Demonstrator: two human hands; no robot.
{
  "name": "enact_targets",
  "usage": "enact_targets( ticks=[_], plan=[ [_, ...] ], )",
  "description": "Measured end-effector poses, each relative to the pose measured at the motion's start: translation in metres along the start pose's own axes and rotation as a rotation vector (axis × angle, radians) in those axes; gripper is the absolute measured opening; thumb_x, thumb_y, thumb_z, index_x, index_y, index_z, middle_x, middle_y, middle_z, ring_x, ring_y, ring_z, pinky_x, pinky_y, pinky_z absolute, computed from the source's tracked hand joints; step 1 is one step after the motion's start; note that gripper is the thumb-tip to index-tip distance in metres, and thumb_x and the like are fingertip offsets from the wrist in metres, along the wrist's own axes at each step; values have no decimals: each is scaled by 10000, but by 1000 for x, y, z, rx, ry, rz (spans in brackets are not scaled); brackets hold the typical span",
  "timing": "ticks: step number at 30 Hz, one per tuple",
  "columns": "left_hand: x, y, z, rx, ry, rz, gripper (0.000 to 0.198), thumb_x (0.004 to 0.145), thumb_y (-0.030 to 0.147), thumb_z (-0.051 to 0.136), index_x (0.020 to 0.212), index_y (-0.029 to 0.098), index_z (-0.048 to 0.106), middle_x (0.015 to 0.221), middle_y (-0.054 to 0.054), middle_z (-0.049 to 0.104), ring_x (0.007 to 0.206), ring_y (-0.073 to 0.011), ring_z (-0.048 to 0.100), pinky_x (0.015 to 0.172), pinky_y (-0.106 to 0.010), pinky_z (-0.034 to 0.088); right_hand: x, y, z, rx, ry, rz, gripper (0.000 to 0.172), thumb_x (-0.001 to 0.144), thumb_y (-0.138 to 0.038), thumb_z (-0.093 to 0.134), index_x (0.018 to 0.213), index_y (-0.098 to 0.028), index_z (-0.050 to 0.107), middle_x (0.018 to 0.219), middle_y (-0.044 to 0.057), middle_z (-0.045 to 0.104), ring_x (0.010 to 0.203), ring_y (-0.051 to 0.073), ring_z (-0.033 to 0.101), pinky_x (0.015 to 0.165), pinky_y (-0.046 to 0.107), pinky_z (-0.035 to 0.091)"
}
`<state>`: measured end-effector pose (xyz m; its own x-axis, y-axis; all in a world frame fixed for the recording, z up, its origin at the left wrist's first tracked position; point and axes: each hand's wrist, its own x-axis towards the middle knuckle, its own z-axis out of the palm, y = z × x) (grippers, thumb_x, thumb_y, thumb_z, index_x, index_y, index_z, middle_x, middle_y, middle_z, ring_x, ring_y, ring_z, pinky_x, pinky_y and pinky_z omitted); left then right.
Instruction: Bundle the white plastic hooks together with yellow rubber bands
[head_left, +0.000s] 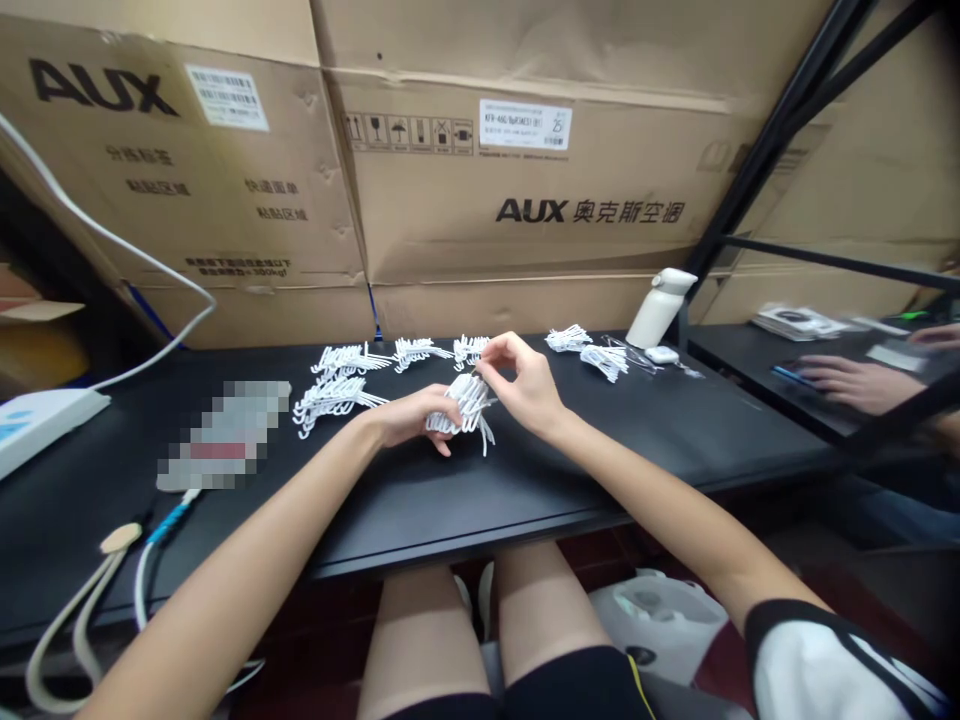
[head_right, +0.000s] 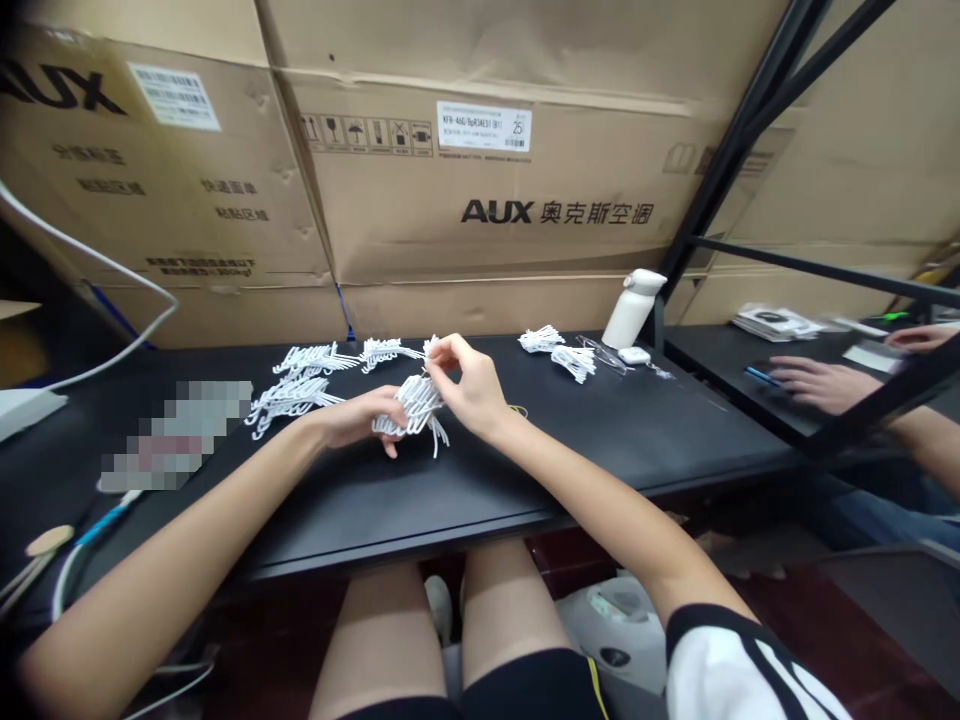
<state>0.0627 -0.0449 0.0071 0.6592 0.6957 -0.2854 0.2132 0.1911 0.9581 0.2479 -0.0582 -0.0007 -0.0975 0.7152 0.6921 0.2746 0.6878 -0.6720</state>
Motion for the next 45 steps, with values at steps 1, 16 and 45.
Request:
enact_targets(
  ticks=[1, 16, 45],
  plan=[
    [-1, 0, 0, 4, 24, 9, 216, 561, 171, 663, 765, 145, 598, 648, 12, 561, 574, -110, 505, 513, -285, 581, 0, 0, -1, -30, 1, -18, 95, 824, -265, 591, 836, -195, 528, 781, 18, 632, 748, 157, 624, 750, 314, 517],
    [-2, -8, -15, 130, -17, 27, 293, 653, 290, 735, 879, 136, 630, 806, -42, 664, 706, -160, 650, 695, -293, 550, 3, 25, 3, 182, -148, 359, 180, 741, -275, 644, 784, -171, 503, 695, -21, 559, 517, 105, 591, 398, 211, 480],
    [7, -6, -4, 449, 143, 172, 359, 738, 484, 674, 701, 130, 629, 578, 2, 570, 499, -108, 498, 483, -220, 400, 4, 17, 0, -209, -110, 106, 33, 778, -150, 555, 771, -174, 577, 748, 29, 650, 680, 154, 607, 653, 279, 482]
  ],
)
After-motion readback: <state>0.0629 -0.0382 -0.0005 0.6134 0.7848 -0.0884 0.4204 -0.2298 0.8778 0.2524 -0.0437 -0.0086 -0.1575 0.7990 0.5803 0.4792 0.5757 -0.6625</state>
